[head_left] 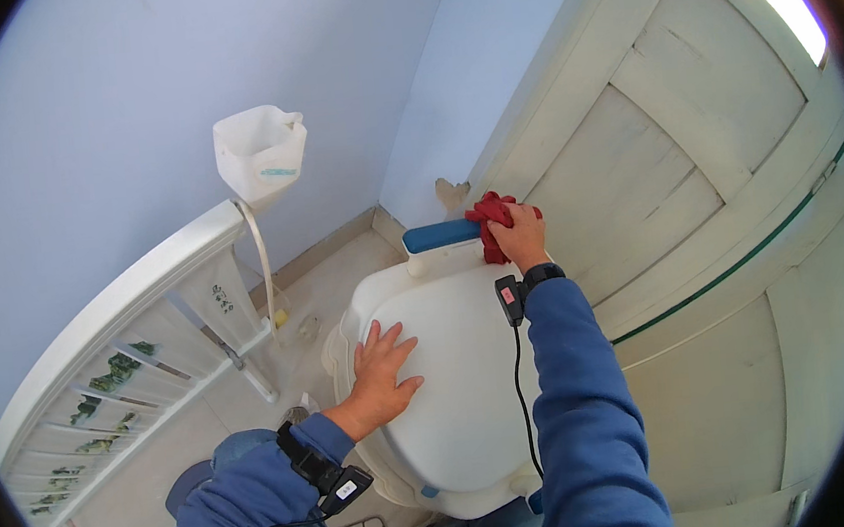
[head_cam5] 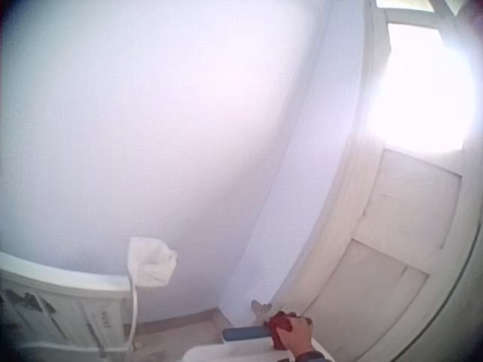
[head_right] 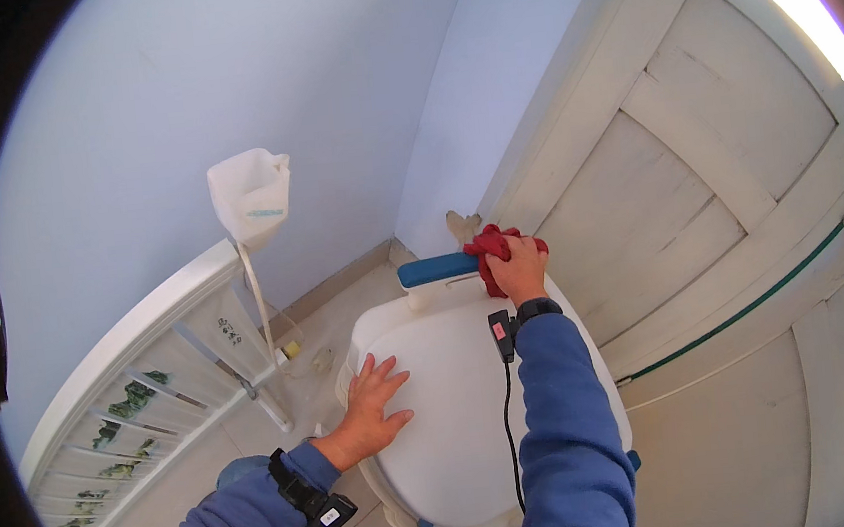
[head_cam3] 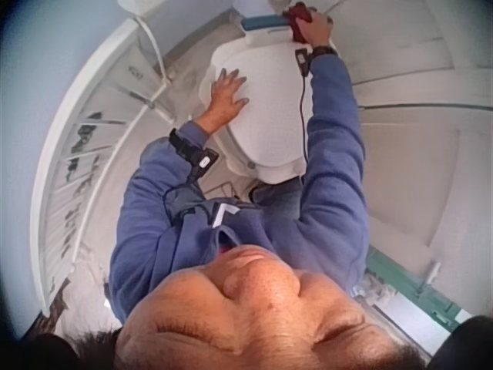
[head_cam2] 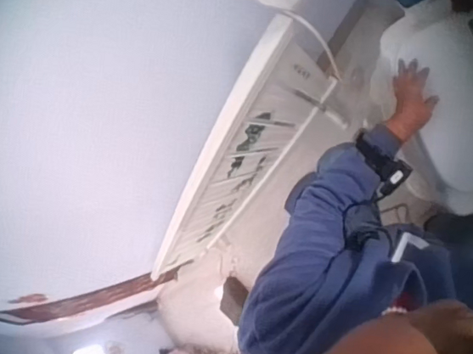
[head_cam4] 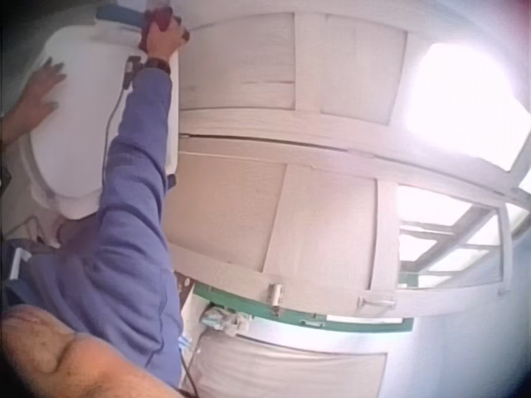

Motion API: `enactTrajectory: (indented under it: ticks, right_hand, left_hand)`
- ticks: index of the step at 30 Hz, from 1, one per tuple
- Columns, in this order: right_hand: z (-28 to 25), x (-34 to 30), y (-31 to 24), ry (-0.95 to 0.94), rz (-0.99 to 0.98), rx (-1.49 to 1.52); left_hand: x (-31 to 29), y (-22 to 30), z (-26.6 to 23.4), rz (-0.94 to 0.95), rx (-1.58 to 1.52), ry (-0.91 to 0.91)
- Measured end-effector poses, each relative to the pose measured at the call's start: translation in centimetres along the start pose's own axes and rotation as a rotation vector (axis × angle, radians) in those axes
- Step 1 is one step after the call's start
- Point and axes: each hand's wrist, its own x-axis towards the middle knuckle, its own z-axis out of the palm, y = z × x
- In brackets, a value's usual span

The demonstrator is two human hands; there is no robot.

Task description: The person wipes a white and blue child's potty with a red cloth. They open the lid, remove the inner insert, wipe the rim and seat, then wipe the lid and exterior before closing it.

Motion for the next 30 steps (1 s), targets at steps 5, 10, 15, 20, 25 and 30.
enactTrajectory:
  ticks: [5,10,15,20,25,30]
  right_hand:
    - [0.5,-3.2,-8.0,-0.029,-0.470,0.210]
    - [2.1,-4.8,-14.5,-0.100,-0.535,0.236]
    - [0.0,0.7,-6.8,-0.127,-0.021,0.222]
    - [-1.7,2.9,3.0,-0.010,0.159,0.097]
    - [0.5,1.2,-0.4,0.047,-0.163,0.158]
    - [2.3,-3.6,-9.7,0.058,-0.474,0.257]
  left_hand:
    - [0.1,1.1,0.5,-0.047,0.188,-0.061]
    - [0.3,1.8,-0.1,-0.066,0.258,-0.129]
    - [0.2,1.7,-0.5,-0.056,0.243,-0.150]
    - [0.3,1.9,-0.4,-0.054,0.215,-0.138]
    - [0.4,2.3,-0.3,-0.078,0.240,-0.146]
    - [0.6,2.5,0.0,-0.111,0.296,-0.135]
